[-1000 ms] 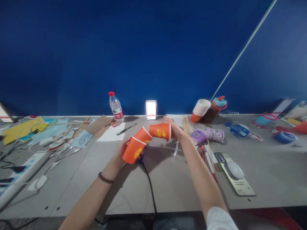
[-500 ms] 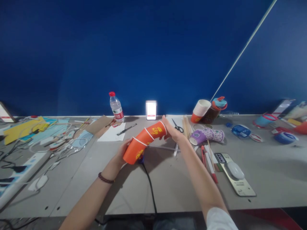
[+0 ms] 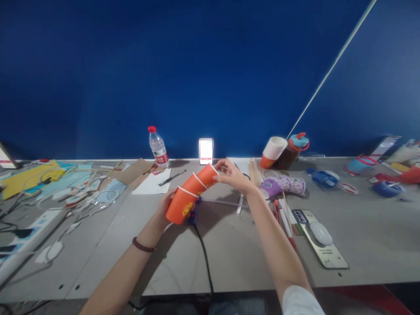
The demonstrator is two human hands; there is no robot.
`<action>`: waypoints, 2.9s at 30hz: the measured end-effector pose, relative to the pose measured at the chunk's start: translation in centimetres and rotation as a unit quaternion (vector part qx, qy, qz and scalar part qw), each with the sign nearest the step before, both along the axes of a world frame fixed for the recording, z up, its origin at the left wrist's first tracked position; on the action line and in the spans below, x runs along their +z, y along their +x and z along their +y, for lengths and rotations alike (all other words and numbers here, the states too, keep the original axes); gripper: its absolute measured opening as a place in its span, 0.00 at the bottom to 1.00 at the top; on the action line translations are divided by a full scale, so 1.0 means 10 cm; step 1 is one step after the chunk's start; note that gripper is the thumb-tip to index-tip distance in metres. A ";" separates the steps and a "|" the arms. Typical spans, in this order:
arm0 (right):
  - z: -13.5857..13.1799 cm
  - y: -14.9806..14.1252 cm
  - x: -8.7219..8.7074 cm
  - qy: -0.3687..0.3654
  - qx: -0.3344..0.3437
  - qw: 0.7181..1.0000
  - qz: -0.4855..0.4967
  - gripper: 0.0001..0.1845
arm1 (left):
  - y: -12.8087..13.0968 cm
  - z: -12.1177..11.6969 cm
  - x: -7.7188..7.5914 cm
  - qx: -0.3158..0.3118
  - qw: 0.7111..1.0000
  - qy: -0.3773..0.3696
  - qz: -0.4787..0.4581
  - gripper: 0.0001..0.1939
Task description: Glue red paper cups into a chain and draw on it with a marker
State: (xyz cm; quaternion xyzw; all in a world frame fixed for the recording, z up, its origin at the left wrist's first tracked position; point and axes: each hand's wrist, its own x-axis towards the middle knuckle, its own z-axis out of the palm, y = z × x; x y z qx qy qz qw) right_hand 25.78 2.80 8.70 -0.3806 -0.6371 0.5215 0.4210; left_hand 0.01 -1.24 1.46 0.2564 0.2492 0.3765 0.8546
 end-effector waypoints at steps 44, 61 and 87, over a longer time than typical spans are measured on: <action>-0.35 -0.12 0.23 0.320 0.107 0.913 -0.229 0.07 | -0.06 -0.12 0.31 0.143 0.864 0.408 0.257 0.30; -0.57 -0.19 0.38 0.380 0.096 0.853 -0.344 0.15 | 0.09 0.00 1.00 0.090 0.802 0.516 0.288 0.33; -0.34 -0.21 0.12 0.208 0.097 0.925 -0.303 0.08 | 0.21 0.21 0.78 0.031 0.890 0.333 0.310 0.26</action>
